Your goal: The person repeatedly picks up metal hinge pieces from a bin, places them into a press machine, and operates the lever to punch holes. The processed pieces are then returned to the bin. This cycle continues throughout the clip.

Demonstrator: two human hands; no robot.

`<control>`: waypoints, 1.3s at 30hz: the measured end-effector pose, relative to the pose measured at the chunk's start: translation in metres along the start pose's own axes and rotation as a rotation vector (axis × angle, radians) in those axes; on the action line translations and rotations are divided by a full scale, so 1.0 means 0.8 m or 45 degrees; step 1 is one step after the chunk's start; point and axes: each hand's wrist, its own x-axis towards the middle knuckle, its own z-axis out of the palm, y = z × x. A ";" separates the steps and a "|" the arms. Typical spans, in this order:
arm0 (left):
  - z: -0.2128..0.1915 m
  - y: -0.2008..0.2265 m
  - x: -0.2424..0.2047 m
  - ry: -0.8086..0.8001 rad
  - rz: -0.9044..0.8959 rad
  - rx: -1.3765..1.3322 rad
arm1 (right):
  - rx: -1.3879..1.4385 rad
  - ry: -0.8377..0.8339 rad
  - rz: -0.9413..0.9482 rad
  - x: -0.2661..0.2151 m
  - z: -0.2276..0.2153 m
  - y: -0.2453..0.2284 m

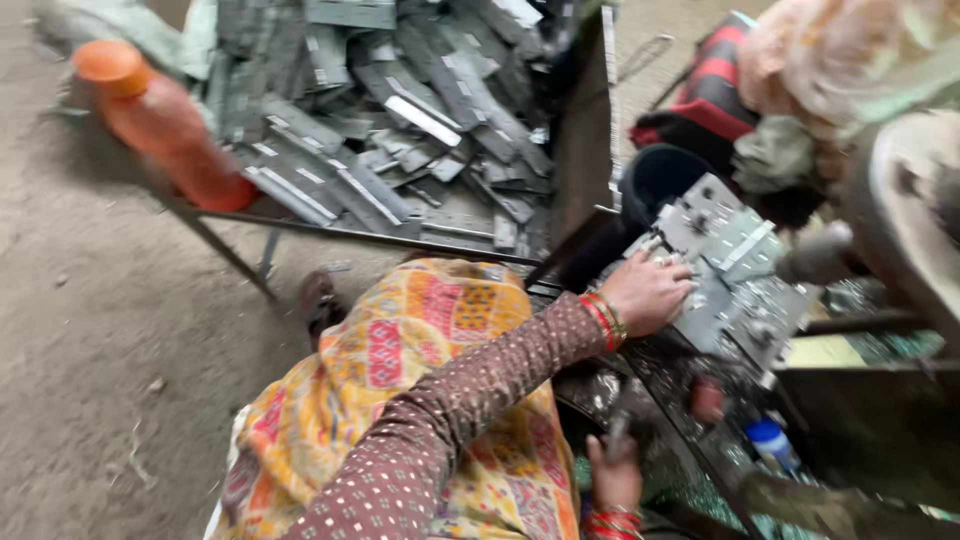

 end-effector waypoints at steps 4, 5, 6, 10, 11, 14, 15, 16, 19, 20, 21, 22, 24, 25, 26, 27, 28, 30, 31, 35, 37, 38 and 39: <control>-0.028 -0.072 -0.081 0.371 -0.209 -0.136 | -0.128 -0.222 0.387 -0.003 -0.089 -0.040; -0.032 -0.098 -0.097 0.369 -0.303 -0.088 | -0.165 -0.222 0.392 0.004 -0.098 -0.048; -0.035 -0.128 -0.110 0.366 -0.398 -0.039 | -0.189 -0.223 0.381 0.009 -0.100 -0.053; -0.029 -0.274 -0.126 -0.019 -0.819 0.483 | -0.280 -0.197 0.288 0.058 -0.078 -0.046; -0.027 -0.313 -0.129 -0.040 -0.858 0.547 | -0.286 -0.201 0.291 0.070 -0.071 -0.038; -0.025 -0.429 -0.135 -0.014 -0.921 0.723 | -0.295 -0.204 0.299 0.097 -0.056 -0.016; -0.027 -0.465 -0.136 -0.018 -0.915 0.766 | -0.300 -0.202 0.308 0.098 -0.056 -0.011; -0.030 -0.499 -0.136 -0.021 -0.909 0.809 | -0.309 -0.203 0.312 0.102 -0.058 -0.010; -0.038 -0.572 -0.151 0.001 -0.780 0.845 | -0.322 -0.206 0.348 0.105 -0.064 -0.019; -0.042 -0.587 -0.158 -0.001 -0.738 0.739 | -0.334 -0.202 0.360 0.105 -0.063 -0.024; -0.045 -0.597 -0.166 -0.004 -0.697 0.640 | -0.337 -0.211 0.363 0.104 -0.061 -0.028; -0.044 -0.598 -0.174 0.022 -0.635 0.674 | -0.355 -0.220 0.368 0.102 -0.065 -0.028; -0.045 -0.593 -0.189 0.080 -0.502 0.757 | -0.384 -0.228 0.361 0.100 -0.067 -0.027; -0.048 -0.587 -0.193 0.072 -0.477 0.777 | -0.394 -0.231 0.349 0.100 -0.066 -0.025; -0.050 -0.574 -0.198 0.064 -0.452 0.797 | -0.404 -0.231 0.338 0.099 -0.068 -0.023; -0.054 -0.562 -0.201 0.060 -0.423 0.819 | -0.410 -0.228 0.323 0.099 -0.068 -0.020; -0.061 -0.546 -0.207 0.143 -0.445 0.756 | -0.413 -0.228 0.309 0.098 -0.071 -0.018; -0.077 -0.498 -0.230 0.303 -0.476 0.622 | -0.431 -0.220 0.280 0.088 -0.079 -0.018; -0.088 -0.476 -0.237 0.275 -0.537 0.515 | -0.435 -0.217 0.266 0.080 -0.080 -0.022; -0.138 -0.380 -0.250 0.312 -0.373 0.447 | -0.456 -0.167 0.235 0.029 -0.094 -0.053; -0.159 -0.335 -0.247 0.306 -0.193 0.443 | -0.471 -0.138 0.205 0.010 -0.103 -0.067; -0.167 -0.313 -0.243 0.319 -0.088 0.461 | -0.468 -0.120 0.204 0.003 -0.107 -0.073; -0.175 -0.293 -0.238 0.129 -0.149 0.384 | -0.466 -0.108 0.197 0.000 -0.105 -0.079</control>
